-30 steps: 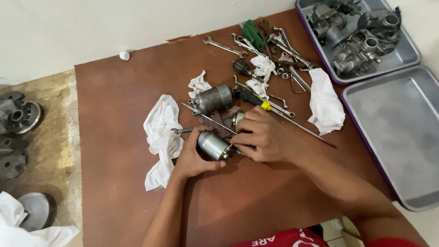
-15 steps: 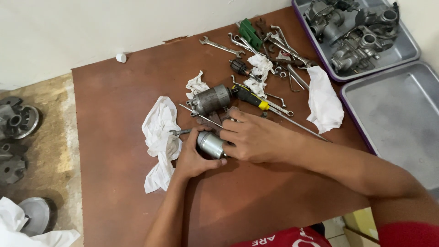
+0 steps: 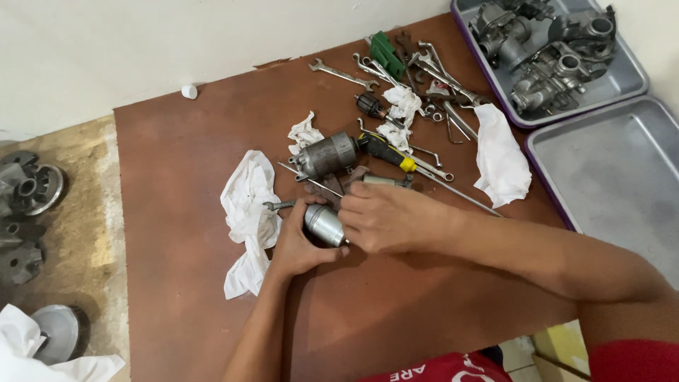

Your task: Assembling the internal components of a starter motor and tightening the housing screws.

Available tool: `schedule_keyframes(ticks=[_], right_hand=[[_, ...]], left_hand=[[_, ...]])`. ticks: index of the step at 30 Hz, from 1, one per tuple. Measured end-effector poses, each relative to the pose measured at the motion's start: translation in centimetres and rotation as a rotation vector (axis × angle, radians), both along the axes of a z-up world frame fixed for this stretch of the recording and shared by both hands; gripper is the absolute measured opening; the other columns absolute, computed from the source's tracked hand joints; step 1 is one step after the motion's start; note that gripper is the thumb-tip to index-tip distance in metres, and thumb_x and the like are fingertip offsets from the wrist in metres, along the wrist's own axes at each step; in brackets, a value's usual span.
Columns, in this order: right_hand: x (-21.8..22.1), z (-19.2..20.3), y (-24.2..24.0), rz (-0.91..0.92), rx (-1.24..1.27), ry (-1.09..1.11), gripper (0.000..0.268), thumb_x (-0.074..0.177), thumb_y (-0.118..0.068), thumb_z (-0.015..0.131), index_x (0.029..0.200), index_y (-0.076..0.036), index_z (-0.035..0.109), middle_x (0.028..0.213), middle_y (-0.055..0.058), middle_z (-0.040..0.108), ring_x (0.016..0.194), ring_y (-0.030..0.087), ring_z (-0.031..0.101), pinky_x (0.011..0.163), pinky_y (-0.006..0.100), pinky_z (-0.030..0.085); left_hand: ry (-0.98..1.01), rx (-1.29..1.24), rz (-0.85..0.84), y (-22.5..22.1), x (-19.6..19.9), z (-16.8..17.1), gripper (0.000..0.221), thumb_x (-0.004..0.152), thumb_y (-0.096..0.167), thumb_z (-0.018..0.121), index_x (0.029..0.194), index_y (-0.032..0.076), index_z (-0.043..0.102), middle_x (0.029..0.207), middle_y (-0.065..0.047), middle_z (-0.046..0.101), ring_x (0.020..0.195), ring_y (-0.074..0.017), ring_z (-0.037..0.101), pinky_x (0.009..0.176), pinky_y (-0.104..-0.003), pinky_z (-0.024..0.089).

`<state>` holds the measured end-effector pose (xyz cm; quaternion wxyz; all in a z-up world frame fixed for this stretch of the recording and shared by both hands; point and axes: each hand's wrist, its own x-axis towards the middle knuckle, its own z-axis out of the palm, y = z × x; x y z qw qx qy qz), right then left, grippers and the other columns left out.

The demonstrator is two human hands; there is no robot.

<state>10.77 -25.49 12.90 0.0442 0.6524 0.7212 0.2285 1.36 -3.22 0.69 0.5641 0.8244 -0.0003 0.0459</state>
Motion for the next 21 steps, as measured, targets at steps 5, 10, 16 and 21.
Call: schedule_keyframes(ticks=[5,10,16,21], right_hand=[[0.6,-1.3,-0.2,0.076,0.21,0.106,0.014,0.092,-0.007,0.063,0.079,-0.011,0.059,0.073,0.004,0.049,0.075,0.024,0.053,0.082,0.041,0.042],[0.9,-2.3,-0.1,0.11,0.356,0.133,0.024,0.101,-0.008,0.047,0.078,-0.012,0.053,0.072,0.002,0.043,0.07,0.023,0.045,0.076,0.037,0.039],[0.8,-2.3,0.0,0.091,0.465,0.265,0.036,0.108,-0.012,0.036,0.075,-0.013,0.051,0.072,0.001,0.038,0.068,0.023,0.042,0.07,0.036,0.038],[0.0,-1.1,-0.2,0.031,0.457,0.222,0.034,0.106,-0.009,0.042,0.074,-0.013,0.052,0.07,0.0,0.04,0.067,0.022,0.044,0.073,0.036,0.041]], left_hand=[[-0.029,0.009,0.003,0.1,0.0,-0.2,0.093,0.037,0.032,0.1,0.12,0.015,0.061,0.108,-0.012,0.075,0.102,-0.0324,0.072,0.096,-0.047,0.051],[-0.061,-0.04,-0.007,0.2,-0.2,-0.7,0.091,0.038,0.029,0.099,0.12,0.013,0.062,0.104,-0.012,0.074,0.099,-0.0306,0.07,0.095,-0.046,0.05],[-0.087,-0.065,-0.01,0.4,-0.2,-1.0,0.09,0.039,0.027,0.099,0.119,0.011,0.061,0.104,-0.013,0.073,0.097,-0.0302,0.07,0.093,-0.045,0.05],[-0.125,-0.075,-0.017,0.2,-0.2,-1.3,0.095,0.037,0.027,0.101,0.122,0.011,0.06,0.106,-0.014,0.07,0.099,-0.0297,0.068,0.094,-0.044,0.049]])
